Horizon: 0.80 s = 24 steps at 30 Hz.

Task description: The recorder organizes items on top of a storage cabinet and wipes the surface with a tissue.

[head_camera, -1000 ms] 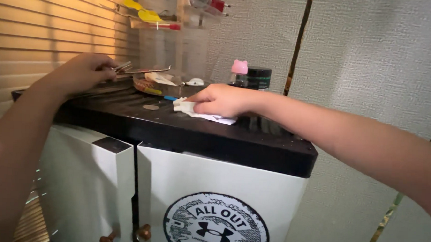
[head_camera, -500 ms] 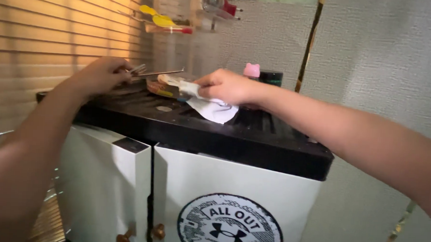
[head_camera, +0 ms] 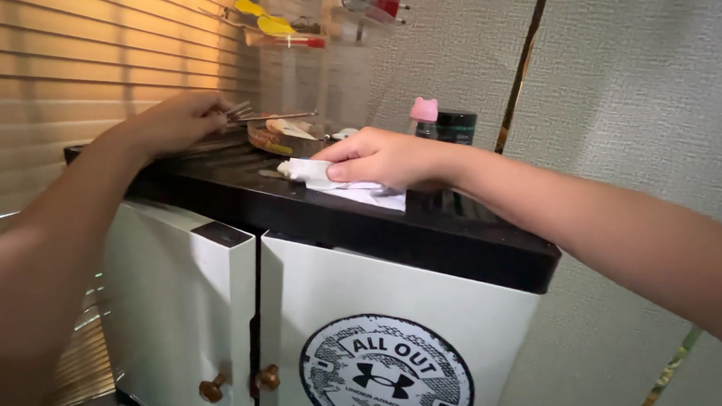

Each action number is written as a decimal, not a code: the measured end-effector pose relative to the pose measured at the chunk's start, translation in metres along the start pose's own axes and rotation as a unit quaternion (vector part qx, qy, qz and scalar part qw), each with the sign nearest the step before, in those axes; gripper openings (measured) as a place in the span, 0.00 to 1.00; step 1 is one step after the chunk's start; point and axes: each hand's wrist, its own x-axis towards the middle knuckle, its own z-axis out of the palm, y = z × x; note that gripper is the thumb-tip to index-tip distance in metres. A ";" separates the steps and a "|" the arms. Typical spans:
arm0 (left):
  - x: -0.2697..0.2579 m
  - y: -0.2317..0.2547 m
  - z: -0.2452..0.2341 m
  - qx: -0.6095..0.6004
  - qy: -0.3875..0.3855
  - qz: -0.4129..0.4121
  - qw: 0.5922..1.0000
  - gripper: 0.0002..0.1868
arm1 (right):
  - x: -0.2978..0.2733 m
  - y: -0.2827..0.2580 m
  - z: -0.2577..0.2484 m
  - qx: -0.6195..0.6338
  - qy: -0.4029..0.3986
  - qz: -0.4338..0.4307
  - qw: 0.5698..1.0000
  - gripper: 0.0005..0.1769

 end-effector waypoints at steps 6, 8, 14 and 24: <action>-0.004 0.027 0.000 0.030 -0.056 -0.097 0.993 0.14 | -0.038 -0.002 -0.027 0.043 -0.004 0.056 0.997 0.21; -0.002 0.028 0.002 0.021 -0.066 -0.076 0.995 0.14 | -0.050 0.006 -0.040 0.034 0.031 0.071 0.996 0.22; -0.021 0.134 0.004 -0.023 -0.131 -0.131 0.982 0.17 | -0.092 0.015 -0.049 0.002 0.125 0.079 0.989 0.18; -0.009 0.141 0.008 0.086 -0.252 -0.135 0.954 0.22 | -0.139 0.026 -0.026 0.019 0.131 0.193 0.972 0.23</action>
